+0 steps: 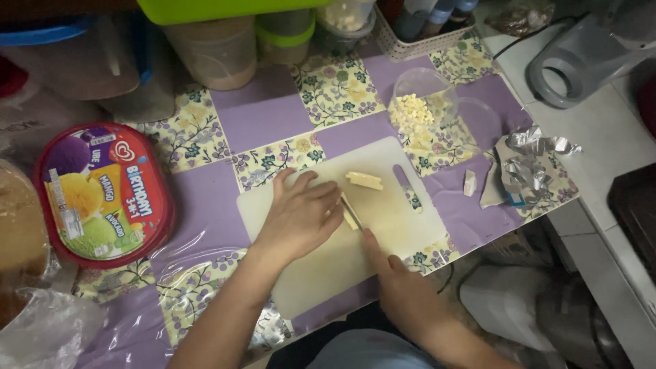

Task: Dicing a block of cheese into small cubes on a cutting board.

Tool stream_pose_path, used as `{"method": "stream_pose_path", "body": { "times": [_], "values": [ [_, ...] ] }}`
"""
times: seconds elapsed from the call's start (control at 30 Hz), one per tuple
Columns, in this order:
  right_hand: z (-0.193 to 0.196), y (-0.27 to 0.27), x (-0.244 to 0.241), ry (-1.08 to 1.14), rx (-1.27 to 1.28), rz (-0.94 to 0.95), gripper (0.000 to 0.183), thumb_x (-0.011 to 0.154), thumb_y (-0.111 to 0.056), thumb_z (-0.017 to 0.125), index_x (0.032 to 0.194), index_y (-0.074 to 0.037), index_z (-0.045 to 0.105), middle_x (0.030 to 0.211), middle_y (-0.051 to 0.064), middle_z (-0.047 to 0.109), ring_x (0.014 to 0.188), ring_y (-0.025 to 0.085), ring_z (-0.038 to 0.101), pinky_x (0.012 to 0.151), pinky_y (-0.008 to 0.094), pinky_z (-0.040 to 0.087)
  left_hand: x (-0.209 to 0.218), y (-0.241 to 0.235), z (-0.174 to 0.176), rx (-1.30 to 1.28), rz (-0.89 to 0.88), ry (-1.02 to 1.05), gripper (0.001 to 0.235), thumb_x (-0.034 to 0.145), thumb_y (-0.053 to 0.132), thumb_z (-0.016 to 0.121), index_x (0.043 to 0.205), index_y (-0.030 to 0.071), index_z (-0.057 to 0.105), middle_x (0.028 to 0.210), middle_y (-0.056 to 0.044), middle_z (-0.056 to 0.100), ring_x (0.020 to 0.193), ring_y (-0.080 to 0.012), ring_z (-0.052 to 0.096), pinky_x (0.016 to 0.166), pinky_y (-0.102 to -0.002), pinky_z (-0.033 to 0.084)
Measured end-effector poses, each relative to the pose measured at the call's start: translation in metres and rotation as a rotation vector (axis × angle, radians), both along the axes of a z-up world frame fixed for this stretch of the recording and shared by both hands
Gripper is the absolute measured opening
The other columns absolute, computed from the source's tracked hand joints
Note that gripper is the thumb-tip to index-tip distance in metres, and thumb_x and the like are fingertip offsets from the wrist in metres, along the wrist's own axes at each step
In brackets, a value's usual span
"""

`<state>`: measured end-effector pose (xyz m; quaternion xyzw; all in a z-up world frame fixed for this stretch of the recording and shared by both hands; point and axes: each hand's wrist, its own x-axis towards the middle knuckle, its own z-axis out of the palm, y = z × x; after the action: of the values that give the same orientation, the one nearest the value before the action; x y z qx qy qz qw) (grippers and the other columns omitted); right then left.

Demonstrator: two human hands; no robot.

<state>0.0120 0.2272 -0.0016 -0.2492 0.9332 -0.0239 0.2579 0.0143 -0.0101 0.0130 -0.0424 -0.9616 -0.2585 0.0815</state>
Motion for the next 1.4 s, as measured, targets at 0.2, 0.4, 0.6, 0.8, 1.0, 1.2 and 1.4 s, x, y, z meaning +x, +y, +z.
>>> {"method": "stream_pose_path", "body": {
  "times": [0.2,0.4,0.6,0.8,1.0,1.2,1.4],
  "values": [
    [-0.024,0.004,0.007,0.185,-0.147,0.179,0.089,0.086,-0.010,0.052,0.165,-0.014,0.011,0.103,0.015,0.067,0.070,0.040,0.072,0.061,0.052,0.057,-0.002,0.001,0.000,-0.052,-0.006,-0.001,0.044,0.099,0.035,0.043,0.106,0.007,0.076,0.116,0.000,0.071,0.130,-0.0306,0.045,0.115,-0.057,0.013],
    [0.002,0.010,-0.013,-0.192,-0.414,-0.113,0.068,0.098,-0.020,0.045,0.161,-0.033,0.025,0.134,0.008,0.071,0.105,0.029,0.077,0.082,0.039,0.056,0.006,-0.003,-0.003,0.004,-0.065,0.195,0.027,0.087,0.033,0.060,0.079,0.014,0.078,0.124,-0.009,0.066,0.127,-0.0308,0.046,0.114,-0.059,0.016],
    [0.003,0.017,-0.027,-0.390,-0.583,-0.290,0.058,0.102,-0.028,0.044,0.160,-0.030,0.039,0.113,-0.003,0.076,0.088,0.011,0.066,0.080,0.026,0.050,0.008,0.001,0.002,-0.004,-0.098,-0.074,0.056,0.089,0.064,0.050,0.107,0.023,0.083,0.147,-0.016,0.052,0.139,-0.0359,0.032,0.116,-0.061,0.005],
    [0.031,0.005,-0.015,-0.175,-0.441,-0.165,0.060,0.103,-0.030,0.039,0.162,-0.030,0.029,0.120,0.009,0.078,0.093,0.023,0.078,0.080,0.038,0.057,0.006,-0.001,-0.004,-0.033,-0.108,-0.125,0.055,0.086,0.063,0.055,0.113,0.021,0.080,0.156,-0.015,0.042,0.145,-0.0383,0.026,0.117,-0.061,0.003],
    [0.023,0.009,-0.007,-0.104,-0.348,-0.126,0.061,0.102,-0.034,0.039,0.162,-0.033,0.027,0.126,0.005,0.074,0.095,0.026,0.077,0.079,0.040,0.055,0.011,-0.006,0.007,0.105,-0.031,0.155,0.021,0.086,0.027,0.065,0.088,0.014,0.082,0.129,-0.011,0.061,0.129,-0.0264,0.046,0.115,-0.051,0.017],
    [0.013,0.007,0.003,-0.043,-0.437,-0.083,0.060,0.100,-0.026,0.047,0.158,-0.024,0.033,0.132,0.010,0.071,0.104,0.030,0.076,0.080,0.043,0.058,0.007,-0.013,-0.006,0.085,-0.014,0.205,0.038,0.079,0.011,0.062,0.114,0.010,0.077,0.126,-0.009,0.070,0.120,-0.0231,0.056,0.113,-0.051,0.022],
    [0.007,0.014,0.003,-0.016,-0.477,-0.068,0.070,0.095,-0.014,0.054,0.160,-0.025,0.029,0.117,0.015,0.076,0.093,0.034,0.078,0.073,0.046,0.057,0.007,-0.009,-0.011,0.056,-0.008,0.241,0.039,0.081,0.013,0.061,0.117,0.010,0.075,0.124,-0.009,0.069,0.118,-0.0238,0.055,0.113,-0.050,0.022]
  ]
}}
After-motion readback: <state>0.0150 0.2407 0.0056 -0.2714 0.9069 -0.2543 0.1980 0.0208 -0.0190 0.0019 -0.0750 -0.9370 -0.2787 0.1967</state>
